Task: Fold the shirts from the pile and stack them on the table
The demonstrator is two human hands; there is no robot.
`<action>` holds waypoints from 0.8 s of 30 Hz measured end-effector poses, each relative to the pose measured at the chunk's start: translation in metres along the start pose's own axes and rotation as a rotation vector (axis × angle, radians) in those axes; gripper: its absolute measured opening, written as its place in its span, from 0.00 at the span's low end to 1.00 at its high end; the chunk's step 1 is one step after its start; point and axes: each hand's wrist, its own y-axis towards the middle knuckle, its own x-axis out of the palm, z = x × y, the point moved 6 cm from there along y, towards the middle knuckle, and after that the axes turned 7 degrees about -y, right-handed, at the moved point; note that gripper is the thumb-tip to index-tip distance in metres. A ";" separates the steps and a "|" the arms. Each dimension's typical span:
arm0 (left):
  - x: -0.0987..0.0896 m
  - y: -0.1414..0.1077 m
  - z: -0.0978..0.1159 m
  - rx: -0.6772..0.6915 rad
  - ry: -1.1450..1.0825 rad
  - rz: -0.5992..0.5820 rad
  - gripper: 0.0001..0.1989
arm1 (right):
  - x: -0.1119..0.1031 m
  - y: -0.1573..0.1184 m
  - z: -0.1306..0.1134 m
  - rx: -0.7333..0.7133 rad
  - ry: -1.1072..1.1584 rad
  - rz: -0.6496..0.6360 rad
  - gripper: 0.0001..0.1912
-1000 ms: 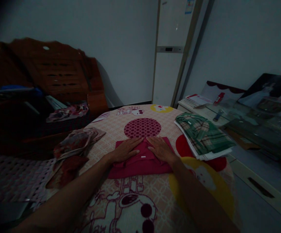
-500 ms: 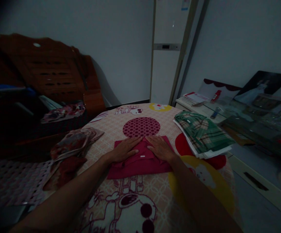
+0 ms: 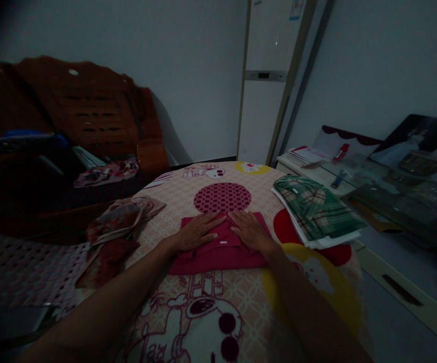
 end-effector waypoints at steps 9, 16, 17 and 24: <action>-0.034 -0.011 -0.018 -0.065 -0.231 0.271 0.26 | -0.014 -0.016 0.049 0.267 0.125 0.335 0.25; -0.052 -0.031 -0.060 -0.276 -0.186 0.196 0.21 | -0.010 -0.028 0.095 0.411 0.141 0.292 0.20; -0.053 -0.031 -0.062 -0.293 -0.196 0.193 0.21 | -0.010 -0.027 0.097 0.422 0.159 0.283 0.19; -0.052 -0.030 -0.066 -0.409 -0.307 0.238 0.14 | -0.019 -0.027 0.090 0.456 0.445 0.336 0.16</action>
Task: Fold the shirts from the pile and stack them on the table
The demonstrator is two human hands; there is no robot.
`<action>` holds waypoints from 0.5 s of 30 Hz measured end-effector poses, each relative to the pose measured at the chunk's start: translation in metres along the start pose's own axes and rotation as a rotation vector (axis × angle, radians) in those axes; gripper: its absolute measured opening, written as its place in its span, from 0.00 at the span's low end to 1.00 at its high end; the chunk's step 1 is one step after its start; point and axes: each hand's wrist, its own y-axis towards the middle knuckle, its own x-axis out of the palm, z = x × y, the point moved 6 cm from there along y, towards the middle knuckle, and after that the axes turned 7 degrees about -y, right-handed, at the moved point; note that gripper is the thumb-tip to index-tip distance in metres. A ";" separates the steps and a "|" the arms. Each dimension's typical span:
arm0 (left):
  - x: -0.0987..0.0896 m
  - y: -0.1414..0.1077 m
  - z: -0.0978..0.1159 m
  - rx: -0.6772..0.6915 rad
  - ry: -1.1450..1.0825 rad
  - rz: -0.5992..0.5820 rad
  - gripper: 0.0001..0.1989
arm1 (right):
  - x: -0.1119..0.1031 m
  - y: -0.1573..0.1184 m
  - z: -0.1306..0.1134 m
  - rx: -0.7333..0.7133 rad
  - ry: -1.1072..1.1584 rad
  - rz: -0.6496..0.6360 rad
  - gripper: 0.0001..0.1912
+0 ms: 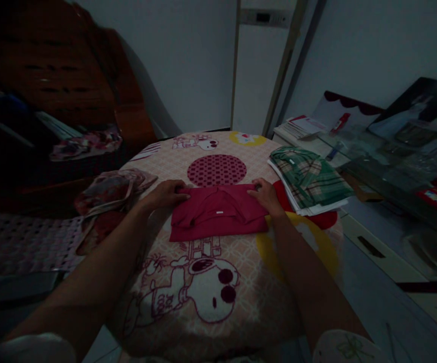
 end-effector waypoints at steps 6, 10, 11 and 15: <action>0.006 -0.007 -0.008 -0.188 -0.471 -0.002 0.20 | -0.012 -0.004 -0.020 0.089 0.133 0.096 0.14; 0.011 -0.011 -0.010 -0.243 -0.566 -0.124 0.19 | -0.001 -0.008 -0.021 0.162 0.287 -0.102 0.17; 0.011 -0.011 -0.011 -0.242 -0.570 -0.145 0.19 | 0.001 -0.008 -0.021 0.172 0.291 -0.144 0.16; 0.001 -0.007 -0.012 -0.213 -0.461 -0.049 0.16 | -0.007 -0.006 -0.025 0.181 0.243 -0.107 0.14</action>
